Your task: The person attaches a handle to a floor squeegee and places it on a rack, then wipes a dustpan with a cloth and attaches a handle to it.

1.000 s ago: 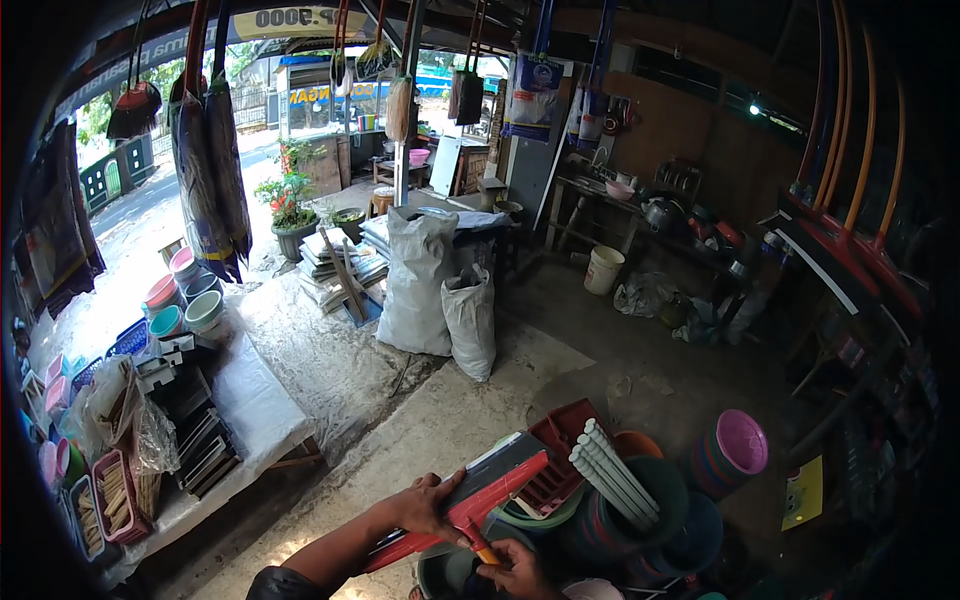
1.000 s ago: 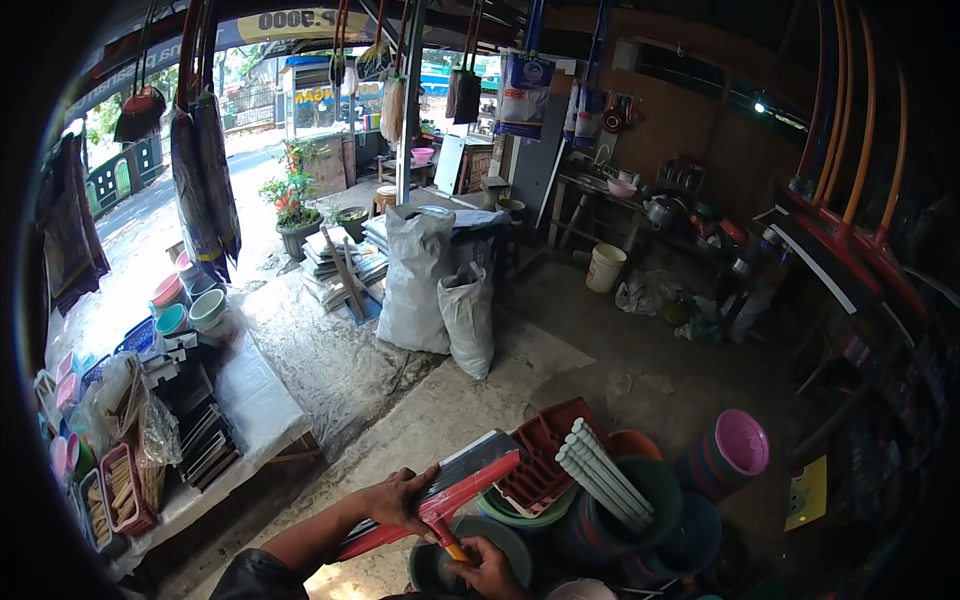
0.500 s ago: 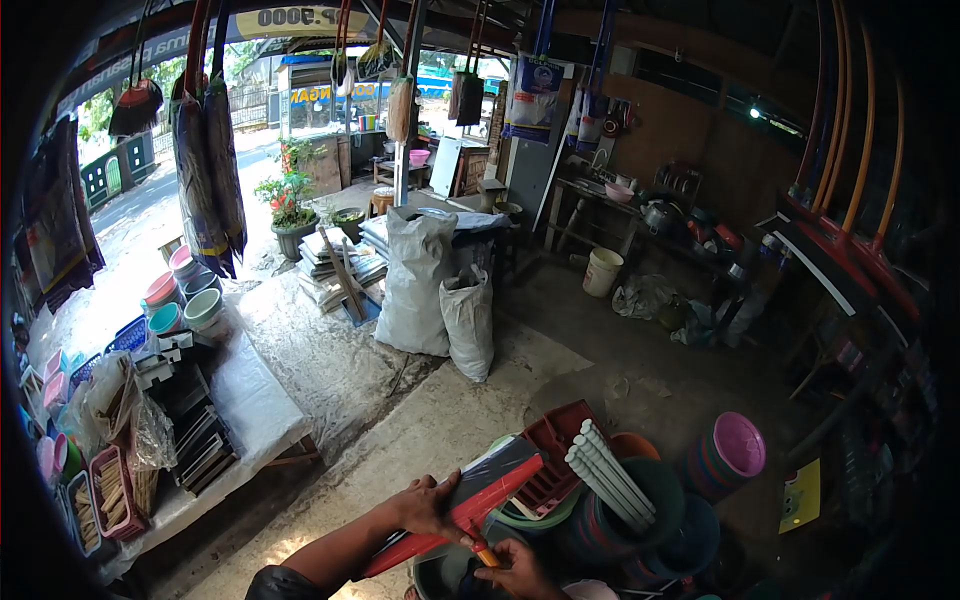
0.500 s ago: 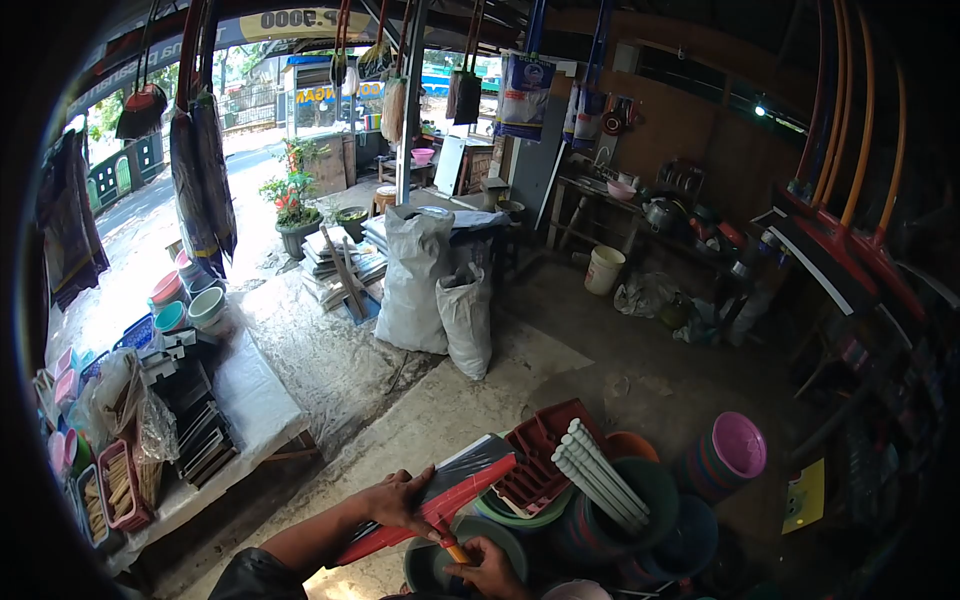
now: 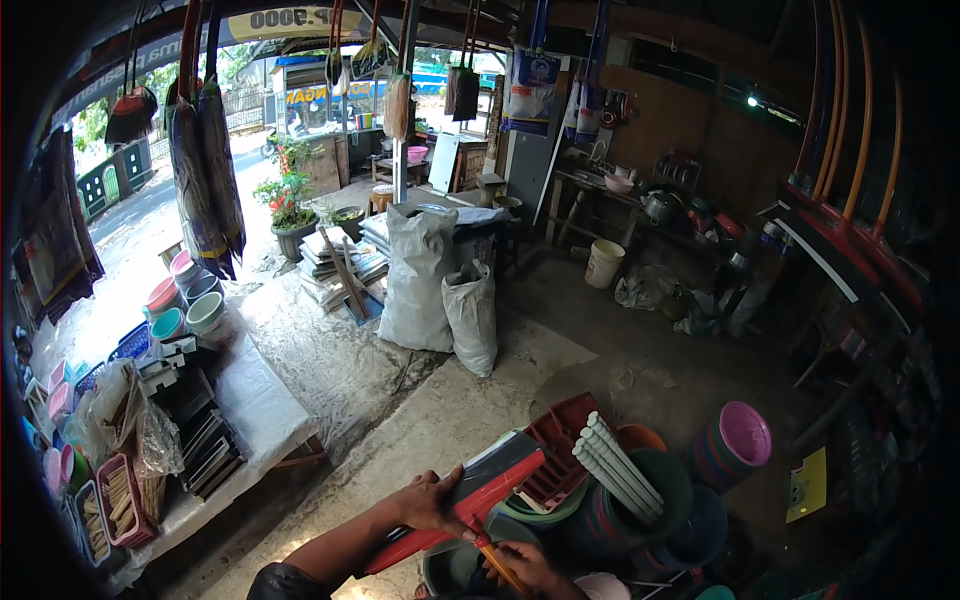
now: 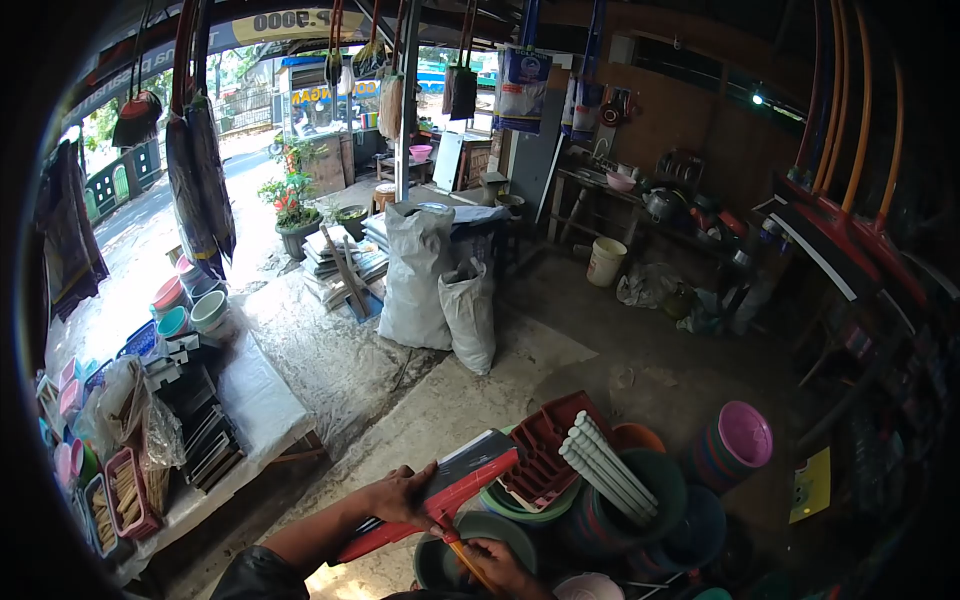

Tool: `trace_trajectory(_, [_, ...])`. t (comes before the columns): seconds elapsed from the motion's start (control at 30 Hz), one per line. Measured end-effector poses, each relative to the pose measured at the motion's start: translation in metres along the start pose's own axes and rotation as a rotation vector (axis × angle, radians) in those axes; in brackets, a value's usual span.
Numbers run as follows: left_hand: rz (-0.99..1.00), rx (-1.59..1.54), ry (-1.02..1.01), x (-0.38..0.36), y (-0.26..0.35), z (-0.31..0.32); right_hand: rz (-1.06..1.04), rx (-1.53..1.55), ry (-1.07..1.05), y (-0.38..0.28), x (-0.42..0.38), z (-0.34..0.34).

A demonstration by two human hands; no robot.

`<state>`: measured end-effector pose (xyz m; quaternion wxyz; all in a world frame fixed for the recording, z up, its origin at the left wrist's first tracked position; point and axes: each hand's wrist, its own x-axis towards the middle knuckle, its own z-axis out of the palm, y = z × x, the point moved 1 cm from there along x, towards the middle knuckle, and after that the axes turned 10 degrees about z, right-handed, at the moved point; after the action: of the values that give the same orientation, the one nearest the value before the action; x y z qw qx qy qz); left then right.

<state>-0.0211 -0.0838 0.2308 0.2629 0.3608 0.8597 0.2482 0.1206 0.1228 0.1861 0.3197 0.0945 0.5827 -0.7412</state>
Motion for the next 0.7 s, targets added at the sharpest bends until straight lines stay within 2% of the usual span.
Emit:
trace_trajectory(0.07, [-0.016, 0.005, -0.009, -0.003, 0.003, 0.000, -0.018, 0.012, 0.056, -0.002, -0.001, 0.008])
trace_trajectory(0.13, [-0.036, 0.010, -0.024, -0.004, 0.000, 0.002, -0.402, -0.238, 0.209, 0.011, 0.003, 0.009])
trace_trajectory(0.17, [-0.034, -0.003, -0.004, -0.004, -0.004, 0.006, -0.399, -0.233, 0.211, 0.018, 0.006, 0.007])
trace_trajectory(0.37, [-0.014, -0.089, 0.032, -0.006, -0.022, 0.018, -0.236, -0.536, 0.344, 0.026, 0.008, 0.004])
trace_trajectory(0.43, [0.014, -0.129, 0.044, -0.010, -0.028, 0.019, -0.063, -0.262, 0.174, 0.031, 0.016, -0.001])
trace_trajectory(0.47, [0.047, -0.142, 0.070, -0.011, -0.032, 0.020, -0.062, -0.256, 0.175, 0.030, 0.020, -0.007])
trace_trajectory(0.53, [0.081, -0.151, 0.091, -0.010, -0.044, 0.027, 0.148, -0.034, -0.115, 0.028, 0.031, -0.019])
trace_trajectory(0.6, [0.079, -0.240, 0.137, -0.006, -0.056, 0.035, 0.121, -0.012, -0.102, 0.031, 0.044, -0.020])
trace_trajectory(0.63, [0.081, -0.237, 0.135, -0.007, -0.055, 0.035, 0.119, -0.097, -0.025, 0.030, 0.049, -0.020])
trace_trajectory(0.7, [0.108, 0.243, 0.306, -0.012, -0.044, 0.034, 0.123, -0.178, 0.058, 0.025, 0.051, -0.015])
